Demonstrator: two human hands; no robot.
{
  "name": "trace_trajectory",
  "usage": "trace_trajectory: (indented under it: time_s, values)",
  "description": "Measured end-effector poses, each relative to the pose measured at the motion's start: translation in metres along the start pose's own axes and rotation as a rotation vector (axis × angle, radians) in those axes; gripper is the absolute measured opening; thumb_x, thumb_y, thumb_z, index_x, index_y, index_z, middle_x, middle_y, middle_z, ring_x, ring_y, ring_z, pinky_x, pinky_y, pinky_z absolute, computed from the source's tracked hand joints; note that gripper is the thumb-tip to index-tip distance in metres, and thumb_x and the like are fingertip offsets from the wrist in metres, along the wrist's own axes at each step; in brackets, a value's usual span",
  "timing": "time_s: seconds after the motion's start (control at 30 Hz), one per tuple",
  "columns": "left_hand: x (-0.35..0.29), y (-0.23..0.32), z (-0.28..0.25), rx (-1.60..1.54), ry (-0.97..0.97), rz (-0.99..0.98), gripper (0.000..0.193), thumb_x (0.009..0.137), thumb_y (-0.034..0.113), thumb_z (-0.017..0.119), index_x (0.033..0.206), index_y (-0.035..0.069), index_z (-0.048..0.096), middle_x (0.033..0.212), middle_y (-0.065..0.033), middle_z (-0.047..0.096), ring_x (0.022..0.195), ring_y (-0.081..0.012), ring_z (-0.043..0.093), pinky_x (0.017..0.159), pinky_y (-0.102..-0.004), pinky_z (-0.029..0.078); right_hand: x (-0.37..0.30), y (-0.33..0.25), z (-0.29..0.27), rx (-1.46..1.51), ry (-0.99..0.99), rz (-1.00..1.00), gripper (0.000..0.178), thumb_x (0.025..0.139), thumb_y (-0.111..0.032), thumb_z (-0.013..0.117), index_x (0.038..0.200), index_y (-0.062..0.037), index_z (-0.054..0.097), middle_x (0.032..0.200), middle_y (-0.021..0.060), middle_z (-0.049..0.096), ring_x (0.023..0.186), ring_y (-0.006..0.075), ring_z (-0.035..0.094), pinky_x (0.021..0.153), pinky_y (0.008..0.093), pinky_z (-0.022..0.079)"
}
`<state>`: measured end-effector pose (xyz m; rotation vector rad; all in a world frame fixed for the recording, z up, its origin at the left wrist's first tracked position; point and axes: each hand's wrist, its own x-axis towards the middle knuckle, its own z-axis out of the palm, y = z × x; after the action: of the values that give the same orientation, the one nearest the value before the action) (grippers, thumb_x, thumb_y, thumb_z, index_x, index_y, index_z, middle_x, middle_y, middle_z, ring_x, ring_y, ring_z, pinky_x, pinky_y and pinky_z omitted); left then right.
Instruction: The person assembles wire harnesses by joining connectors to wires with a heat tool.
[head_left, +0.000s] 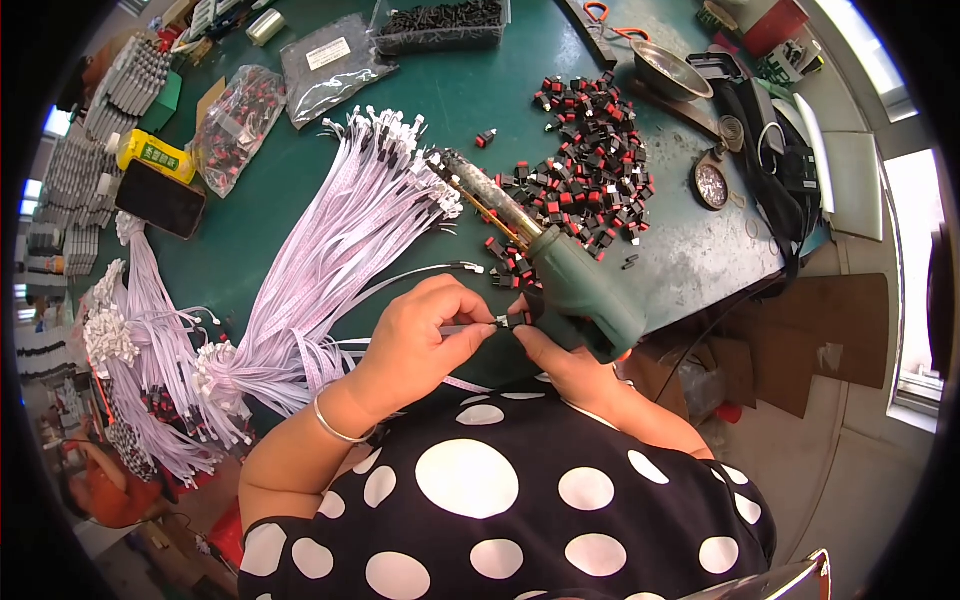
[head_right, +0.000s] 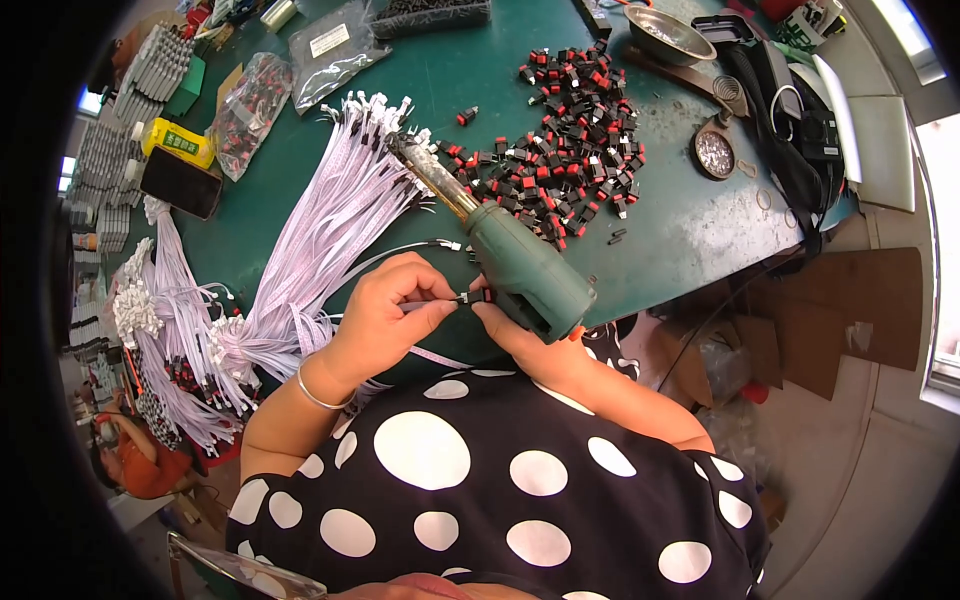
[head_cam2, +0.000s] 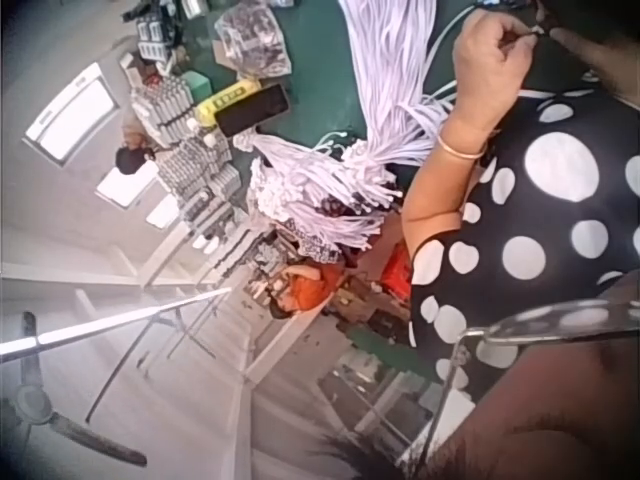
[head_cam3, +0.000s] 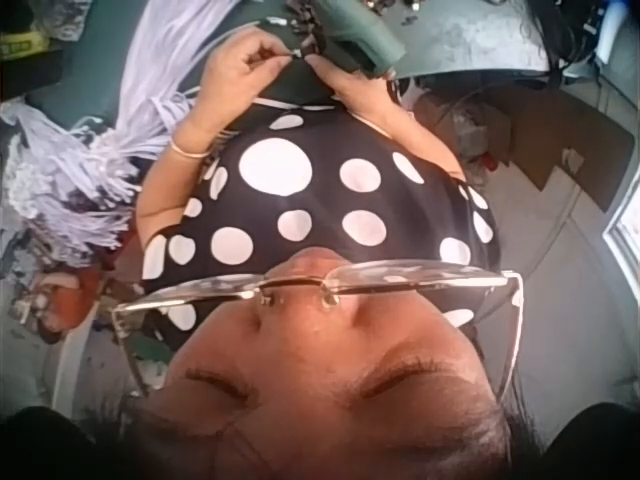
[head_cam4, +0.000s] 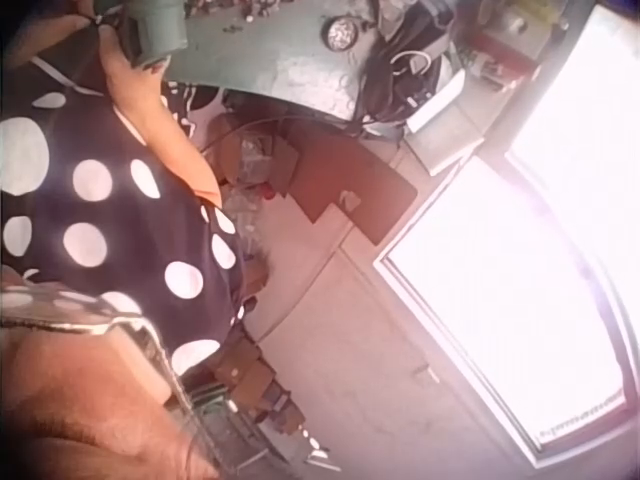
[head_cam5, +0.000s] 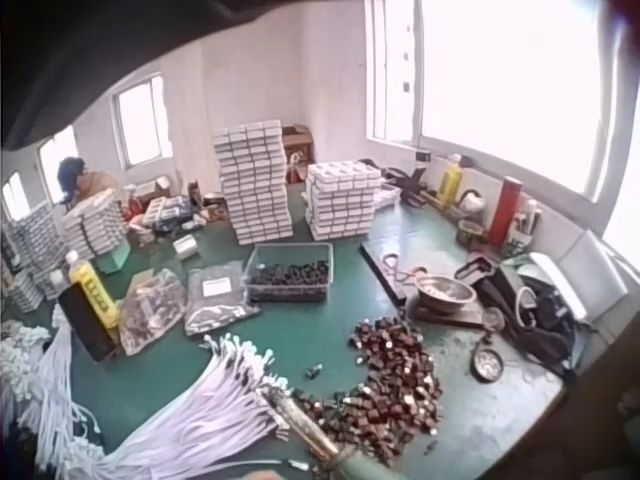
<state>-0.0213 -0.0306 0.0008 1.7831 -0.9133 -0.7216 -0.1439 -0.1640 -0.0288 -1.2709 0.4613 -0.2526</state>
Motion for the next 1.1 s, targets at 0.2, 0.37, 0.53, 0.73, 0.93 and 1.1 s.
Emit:
trace_trajectory:
  time_s: [0.2,0.37,0.53,0.73,0.93,1.1]
  values:
    - [-0.001,0.0,-0.003,-0.053,-0.022,-0.033,0.008,0.073,0.001,0.064,0.078,0.0,0.058,0.076,-0.005,0.052,0.065,-0.0133,0.055,0.057,-0.0245,0.044,0.001,0.003,0.0,-0.055,-0.009,-0.139,0.027,0.072,0.003,0.061,0.098,-0.0015,0.055,0.086,0.0041,0.056,0.077,0.0114,0.052,0.069,0.0246,0.044]
    - [0.0,0.002,-0.003,-0.06,-0.043,-0.029,0.009,0.074,0.004,0.064,0.08,0.0,0.058,0.077,-0.0058,0.054,0.065,-0.0128,0.055,0.056,-0.0238,0.044,0.0,0.003,0.001,-0.044,0.004,-0.055,0.028,0.071,0.003,0.061,0.097,-0.002,0.054,0.086,0.0042,0.056,0.075,0.0118,0.052,0.068,0.0255,0.044]
    - [0.001,0.002,-0.003,0.0,-0.108,-0.03,0.011,0.074,0.006,0.064,0.081,0.0,0.057,0.078,-0.0072,0.056,0.061,-0.0114,0.054,0.053,-0.0233,0.043,0.001,0.008,-0.002,-0.076,-0.006,-0.128,0.027,0.072,0.003,0.06,0.098,-0.0021,0.054,0.087,0.0038,0.056,0.076,0.0115,0.052,0.069,0.0256,0.044]
    - [-0.005,-0.009,-0.003,-0.38,-0.203,-0.325,0.012,0.078,0.005,0.059,0.088,0.002,0.053,0.081,-0.0062,0.06,0.059,-0.0078,0.053,0.052,-0.0206,0.043,0.0,-0.008,0.004,0.101,-0.118,0.046,0.027,0.076,0.002,0.056,0.103,-0.0018,0.053,0.093,0.004,0.056,0.085,0.0116,0.053,0.075,0.0261,0.044]
    - [0.0,0.0,-0.013,-0.648,-0.284,-0.526,0.019,0.082,0.009,0.055,0.098,0.0,0.051,0.075,-0.0072,0.06,0.055,-0.0064,0.052,0.052,-0.0184,0.044,0.007,-0.002,-0.004,-0.106,-0.294,-0.042,0.037,0.077,0.002,0.052,0.113,-0.0046,0.044,0.099,0.0064,0.054,0.092,0.0131,0.05,0.081,0.028,0.041]
    - [0.0,-0.005,-0.016,-0.628,-0.39,-0.582,0.017,0.082,0.008,0.054,0.095,-0.003,0.053,0.071,-0.0059,0.059,0.052,-0.0056,0.05,0.049,-0.018,0.041,0.009,0.01,-0.001,-0.089,-0.322,-0.15,0.032,0.076,0.004,0.049,0.108,-0.0044,0.046,0.098,0.0061,0.054,0.091,0.0141,0.051,0.082,0.0292,0.04]
